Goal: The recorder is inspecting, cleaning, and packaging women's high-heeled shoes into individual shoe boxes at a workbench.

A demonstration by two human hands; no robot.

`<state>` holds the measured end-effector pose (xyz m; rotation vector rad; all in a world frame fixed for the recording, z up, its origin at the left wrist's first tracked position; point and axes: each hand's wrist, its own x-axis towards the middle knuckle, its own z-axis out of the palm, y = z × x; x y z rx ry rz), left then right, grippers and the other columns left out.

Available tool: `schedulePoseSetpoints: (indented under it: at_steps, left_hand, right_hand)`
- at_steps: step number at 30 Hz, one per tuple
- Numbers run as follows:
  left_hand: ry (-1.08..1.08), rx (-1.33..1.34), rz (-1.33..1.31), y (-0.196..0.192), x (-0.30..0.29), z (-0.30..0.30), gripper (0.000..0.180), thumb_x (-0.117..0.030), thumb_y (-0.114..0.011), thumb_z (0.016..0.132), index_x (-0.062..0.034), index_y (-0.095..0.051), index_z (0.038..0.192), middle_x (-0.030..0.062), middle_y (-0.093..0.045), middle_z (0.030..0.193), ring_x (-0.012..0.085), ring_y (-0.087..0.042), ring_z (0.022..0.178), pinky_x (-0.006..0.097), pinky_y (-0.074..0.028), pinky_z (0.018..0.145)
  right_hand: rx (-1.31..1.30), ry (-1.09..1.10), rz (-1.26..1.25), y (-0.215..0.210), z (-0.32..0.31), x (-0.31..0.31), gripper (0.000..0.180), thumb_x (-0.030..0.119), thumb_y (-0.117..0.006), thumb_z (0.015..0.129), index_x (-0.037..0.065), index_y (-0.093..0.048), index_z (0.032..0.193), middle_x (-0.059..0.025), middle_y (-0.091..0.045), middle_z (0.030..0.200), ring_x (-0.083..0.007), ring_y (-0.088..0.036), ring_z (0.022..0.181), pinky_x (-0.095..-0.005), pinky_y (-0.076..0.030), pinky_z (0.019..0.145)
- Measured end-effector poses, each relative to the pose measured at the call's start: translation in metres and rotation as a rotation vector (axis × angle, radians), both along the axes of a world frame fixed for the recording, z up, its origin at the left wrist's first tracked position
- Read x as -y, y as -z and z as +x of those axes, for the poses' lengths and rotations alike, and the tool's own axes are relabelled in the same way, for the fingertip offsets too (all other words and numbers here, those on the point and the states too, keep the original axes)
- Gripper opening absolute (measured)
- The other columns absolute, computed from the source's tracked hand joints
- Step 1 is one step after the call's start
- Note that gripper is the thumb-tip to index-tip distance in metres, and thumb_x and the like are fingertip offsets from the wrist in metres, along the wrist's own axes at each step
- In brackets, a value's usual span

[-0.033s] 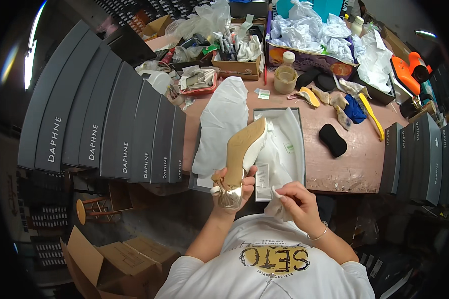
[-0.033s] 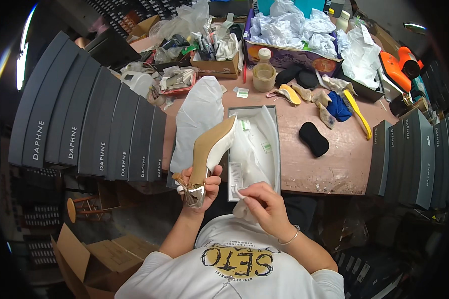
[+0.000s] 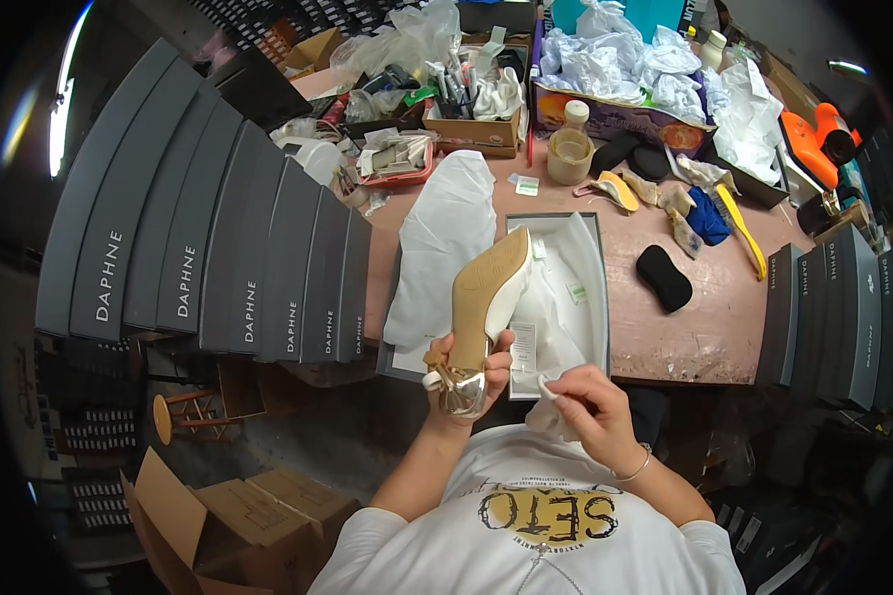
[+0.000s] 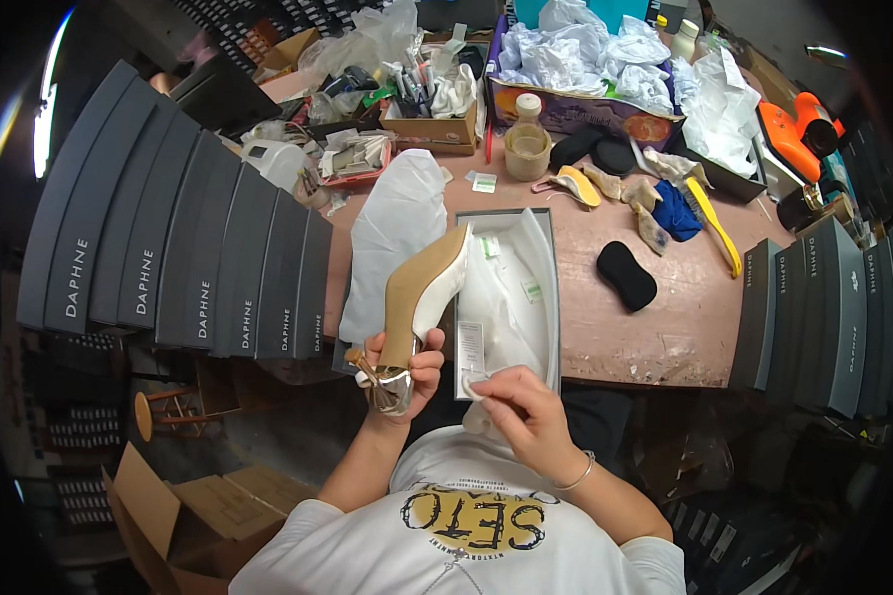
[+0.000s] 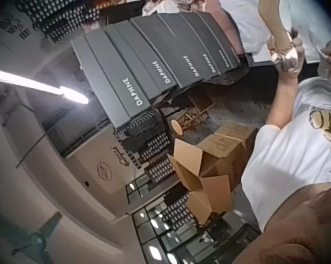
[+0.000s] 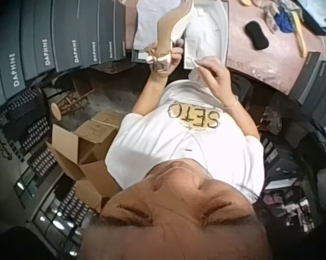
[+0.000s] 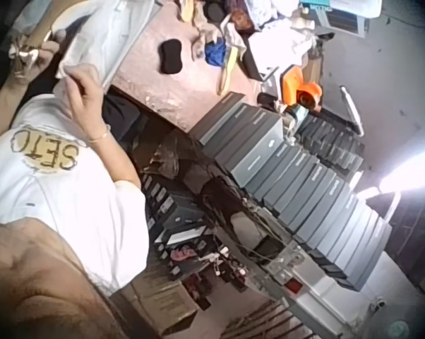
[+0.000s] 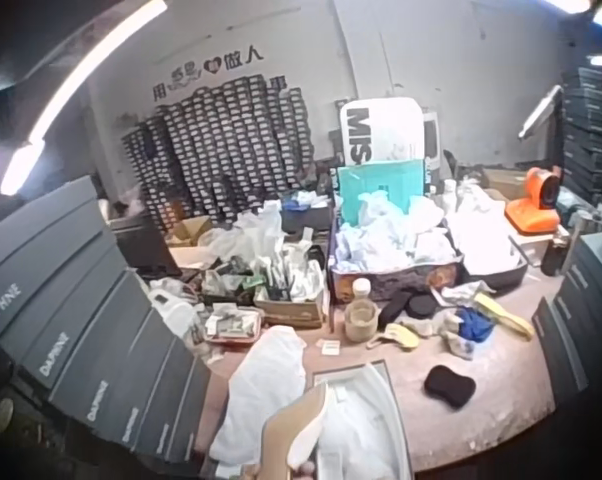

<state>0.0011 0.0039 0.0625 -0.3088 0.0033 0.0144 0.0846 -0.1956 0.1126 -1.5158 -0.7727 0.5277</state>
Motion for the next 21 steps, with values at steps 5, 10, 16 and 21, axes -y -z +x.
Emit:
schedulePoseSetpoints:
  at_steps: [5,10,16,21]
  left_hand:
    - [-0.106,0.140,0.279,0.004,0.015,0.007,0.054,-0.042,-0.047,0.090,-0.0066,-0.054,0.129,0.0160,-0.058,0.127,0.0336,-0.026,0.141,0.052,-0.019,0.115]
    - [-0.154,0.152,0.270,0.002,0.026,0.011,0.056,-0.045,-0.045,0.089,-0.0092,-0.055,0.131,0.0102,-0.061,0.125,0.0326,-0.021,0.142,0.055,-0.005,0.117]
    - [-0.121,0.212,0.387,0.009,0.029,0.012,0.059,-0.058,-0.035,0.093,-0.0169,-0.059,0.127,0.0018,-0.059,0.130,0.0254,-0.017,0.144,0.055,0.001,0.117]
    - [-0.157,0.215,0.398,0.011,0.031,0.011,0.063,-0.060,-0.035,0.091,-0.0163,-0.058,0.129,-0.0016,-0.058,0.131,0.0231,-0.014,0.145,0.055,0.004,0.116]
  right_hand:
    - [0.305,-0.085,0.093,-0.010,-0.013,-0.011,0.036,-0.009,-0.066,0.075,0.004,-0.068,0.109,-0.0077,-0.059,0.090,-0.0182,-0.058,0.073,-0.0280,-0.049,0.065]
    - [0.526,-0.120,0.176,-0.008,-0.013,-0.023,0.044,-0.008,-0.068,0.070,0.005,-0.066,0.112,-0.0066,-0.058,0.087,-0.0192,-0.058,0.071,-0.0291,-0.050,0.061]
    - [0.697,-0.005,0.191,-0.013,0.002,-0.053,0.039,-0.007,-0.067,0.072,0.003,-0.066,0.110,-0.0072,-0.056,0.087,-0.0207,-0.058,0.070,-0.0300,-0.050,0.060]
    - [0.719,-0.075,0.152,-0.002,-0.008,-0.065,0.035,-0.001,-0.064,0.077,0.002,-0.064,0.112,-0.0105,-0.060,0.090,-0.0246,-0.061,0.076,-0.0324,-0.052,0.064]
